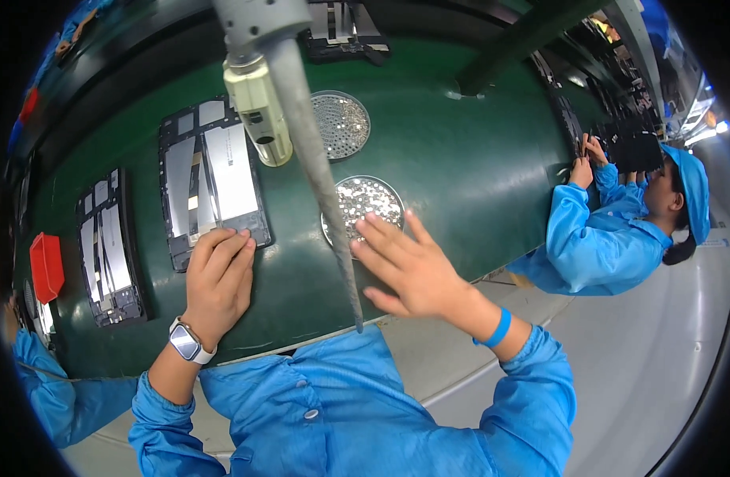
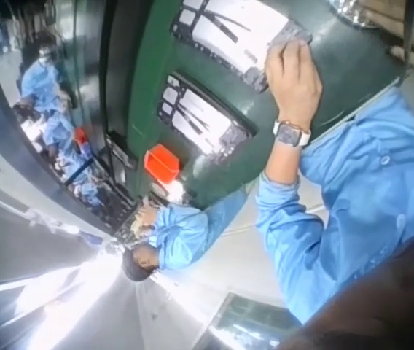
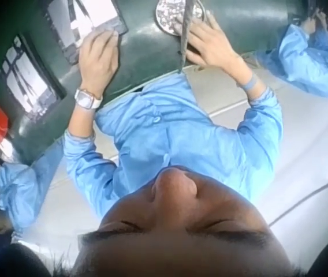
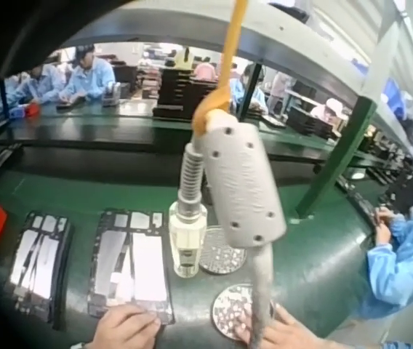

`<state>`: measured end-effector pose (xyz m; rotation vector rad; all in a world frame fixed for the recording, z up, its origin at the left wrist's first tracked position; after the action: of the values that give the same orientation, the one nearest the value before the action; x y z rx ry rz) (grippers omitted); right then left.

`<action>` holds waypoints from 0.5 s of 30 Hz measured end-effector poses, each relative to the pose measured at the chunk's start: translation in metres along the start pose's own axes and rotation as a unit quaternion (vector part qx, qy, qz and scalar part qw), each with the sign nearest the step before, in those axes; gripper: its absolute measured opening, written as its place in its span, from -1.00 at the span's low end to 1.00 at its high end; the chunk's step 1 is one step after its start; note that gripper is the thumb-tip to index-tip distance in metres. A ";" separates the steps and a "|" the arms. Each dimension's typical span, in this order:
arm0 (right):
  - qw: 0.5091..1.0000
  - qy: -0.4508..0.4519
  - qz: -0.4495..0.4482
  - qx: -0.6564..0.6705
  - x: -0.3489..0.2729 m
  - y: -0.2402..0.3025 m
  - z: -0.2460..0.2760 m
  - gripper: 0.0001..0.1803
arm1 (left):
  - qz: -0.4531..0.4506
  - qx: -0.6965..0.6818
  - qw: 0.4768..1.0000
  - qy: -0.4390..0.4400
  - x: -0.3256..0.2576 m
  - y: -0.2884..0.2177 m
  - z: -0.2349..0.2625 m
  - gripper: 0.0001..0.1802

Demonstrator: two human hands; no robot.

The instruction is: The person assembles tablet screen components by fastening screws with an electric screwdriver.

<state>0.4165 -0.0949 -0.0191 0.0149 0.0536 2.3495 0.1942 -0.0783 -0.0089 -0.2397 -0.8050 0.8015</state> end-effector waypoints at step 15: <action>0.963 -0.188 -0.165 0.097 0.019 -0.032 0.001 0.15 | -0.033 0.008 0.999 -0.026 -0.015 -0.004 -0.002 -0.70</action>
<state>0.4260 -0.0583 -0.0192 0.5084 0.0910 1.9645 0.1912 -0.0913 -0.0164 -0.1773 -0.8503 0.7547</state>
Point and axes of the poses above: each hand's wrist, its own x-axis towards the middle knuckle, its own z-axis out of the back of the hand, y = z × x, the point moved 9 cm from there along x, towards the middle knuckle, and after that the axes turned 9 degrees about -x, right-handed, at the moved point
